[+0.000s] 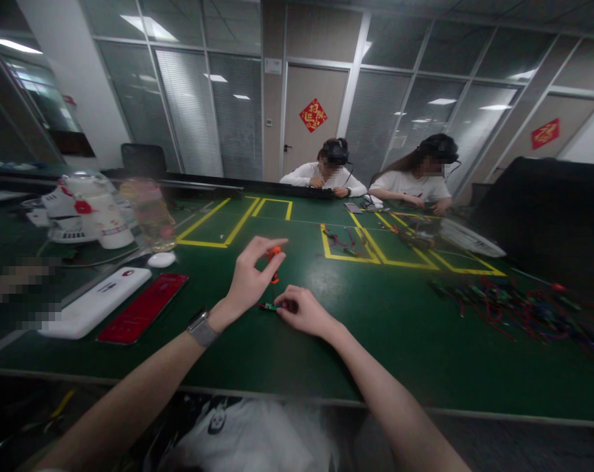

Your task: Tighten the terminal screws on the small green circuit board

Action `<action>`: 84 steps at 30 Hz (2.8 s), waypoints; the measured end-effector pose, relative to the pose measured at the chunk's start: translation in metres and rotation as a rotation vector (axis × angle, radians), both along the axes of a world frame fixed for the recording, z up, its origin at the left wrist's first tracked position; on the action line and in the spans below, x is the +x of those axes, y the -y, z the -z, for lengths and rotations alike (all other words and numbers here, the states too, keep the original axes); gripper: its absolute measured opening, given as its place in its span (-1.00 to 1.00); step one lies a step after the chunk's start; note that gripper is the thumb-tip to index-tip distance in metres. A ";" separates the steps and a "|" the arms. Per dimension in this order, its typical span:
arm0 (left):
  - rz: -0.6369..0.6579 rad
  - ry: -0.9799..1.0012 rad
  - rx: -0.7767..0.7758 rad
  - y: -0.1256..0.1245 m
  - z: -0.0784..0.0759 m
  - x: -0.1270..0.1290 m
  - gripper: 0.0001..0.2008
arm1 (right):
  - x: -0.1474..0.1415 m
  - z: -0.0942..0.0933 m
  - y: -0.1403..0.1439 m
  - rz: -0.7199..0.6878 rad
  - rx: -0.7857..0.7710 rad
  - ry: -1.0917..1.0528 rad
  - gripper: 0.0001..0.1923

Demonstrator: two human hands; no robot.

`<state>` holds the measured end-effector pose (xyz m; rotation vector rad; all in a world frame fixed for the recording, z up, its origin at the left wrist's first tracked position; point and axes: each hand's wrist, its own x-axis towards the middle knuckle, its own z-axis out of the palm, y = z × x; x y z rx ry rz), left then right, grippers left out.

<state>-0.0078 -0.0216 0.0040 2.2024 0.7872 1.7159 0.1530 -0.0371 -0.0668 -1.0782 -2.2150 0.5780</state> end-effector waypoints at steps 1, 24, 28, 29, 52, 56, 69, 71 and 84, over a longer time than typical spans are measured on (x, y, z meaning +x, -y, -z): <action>-0.010 -0.005 0.003 0.000 0.000 0.000 -0.79 | 0.000 0.000 0.000 0.001 0.002 0.001 -0.85; 0.099 0.004 -0.024 0.002 -0.002 -0.003 -0.70 | 0.000 -0.002 0.001 -0.003 0.000 0.006 -0.88; 0.014 -0.007 0.022 0.004 -0.004 -0.002 -0.78 | -0.001 -0.003 0.002 -0.001 0.004 0.009 -0.88; -0.009 -0.013 0.035 0.004 -0.004 -0.002 -0.80 | -0.001 -0.004 0.002 0.001 0.005 0.012 -0.88; 0.101 -0.027 -0.010 0.001 0.001 -0.001 -0.69 | -0.001 0.001 0.000 0.011 0.013 -0.025 -0.87; 0.109 -0.012 -0.013 0.000 0.002 0.000 -0.70 | 0.000 0.002 -0.001 0.004 0.029 -0.023 -0.87; 0.109 -0.019 -0.010 -0.002 0.004 0.000 -0.67 | 0.000 0.003 -0.001 -0.005 0.034 -0.032 -0.88; 0.082 -0.012 0.001 -0.001 0.004 0.000 -0.69 | 0.000 0.004 -0.001 -0.004 0.035 -0.036 -0.88; 0.118 -0.022 -0.012 -0.002 0.004 -0.001 -0.68 | -0.001 0.000 0.000 -0.003 0.030 -0.037 -0.88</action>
